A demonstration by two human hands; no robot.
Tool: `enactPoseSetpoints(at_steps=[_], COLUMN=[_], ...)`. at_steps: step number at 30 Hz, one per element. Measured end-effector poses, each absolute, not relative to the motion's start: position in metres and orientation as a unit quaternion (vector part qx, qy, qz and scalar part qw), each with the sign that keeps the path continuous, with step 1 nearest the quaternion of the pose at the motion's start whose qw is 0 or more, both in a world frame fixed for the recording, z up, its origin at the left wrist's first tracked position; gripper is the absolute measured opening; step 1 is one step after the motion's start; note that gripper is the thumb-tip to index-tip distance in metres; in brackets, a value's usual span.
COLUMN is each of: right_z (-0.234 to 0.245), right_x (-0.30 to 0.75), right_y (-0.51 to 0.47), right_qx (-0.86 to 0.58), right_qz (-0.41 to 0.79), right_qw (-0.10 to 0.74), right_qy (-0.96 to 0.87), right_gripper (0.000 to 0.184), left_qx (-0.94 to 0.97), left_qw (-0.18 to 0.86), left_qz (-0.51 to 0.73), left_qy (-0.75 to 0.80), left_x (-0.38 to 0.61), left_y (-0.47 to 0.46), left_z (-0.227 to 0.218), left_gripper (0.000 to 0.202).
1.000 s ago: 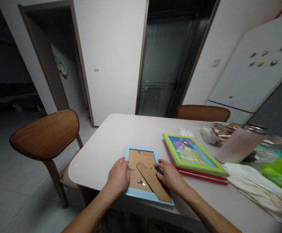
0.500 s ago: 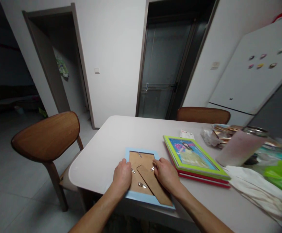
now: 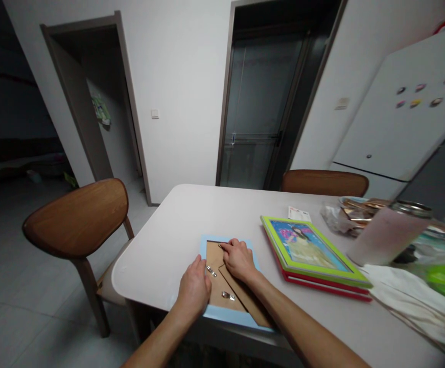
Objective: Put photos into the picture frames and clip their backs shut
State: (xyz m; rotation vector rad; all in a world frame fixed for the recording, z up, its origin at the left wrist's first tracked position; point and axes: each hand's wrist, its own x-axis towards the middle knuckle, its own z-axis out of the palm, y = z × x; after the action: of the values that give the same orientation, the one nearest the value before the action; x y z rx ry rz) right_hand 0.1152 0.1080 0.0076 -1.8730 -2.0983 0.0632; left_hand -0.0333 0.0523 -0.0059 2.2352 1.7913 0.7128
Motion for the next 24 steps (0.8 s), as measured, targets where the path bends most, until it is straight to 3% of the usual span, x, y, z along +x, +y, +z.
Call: enactPoseSetpoints(at_steps=[10,24], right_z=[0.015,0.054], right_x=[0.143,0.123], right_y=[0.026,0.021], right_qx=[-0.601,-0.549], right_qz=[0.08,0.133], right_qw=[0.166,0.272], right_qy=[-0.778,-0.779], right_gripper=[0.046,0.036], left_qx=[0.714,0.548], left_qw=[0.177,0.414], left_qz=[0.335,0.515], left_qy=[0.589,0.514], left_x=[-0.036,-0.048], left_y=[0.053,0.046], left_z=[-0.01,0.013], left_gripper=[0.043,0.03])
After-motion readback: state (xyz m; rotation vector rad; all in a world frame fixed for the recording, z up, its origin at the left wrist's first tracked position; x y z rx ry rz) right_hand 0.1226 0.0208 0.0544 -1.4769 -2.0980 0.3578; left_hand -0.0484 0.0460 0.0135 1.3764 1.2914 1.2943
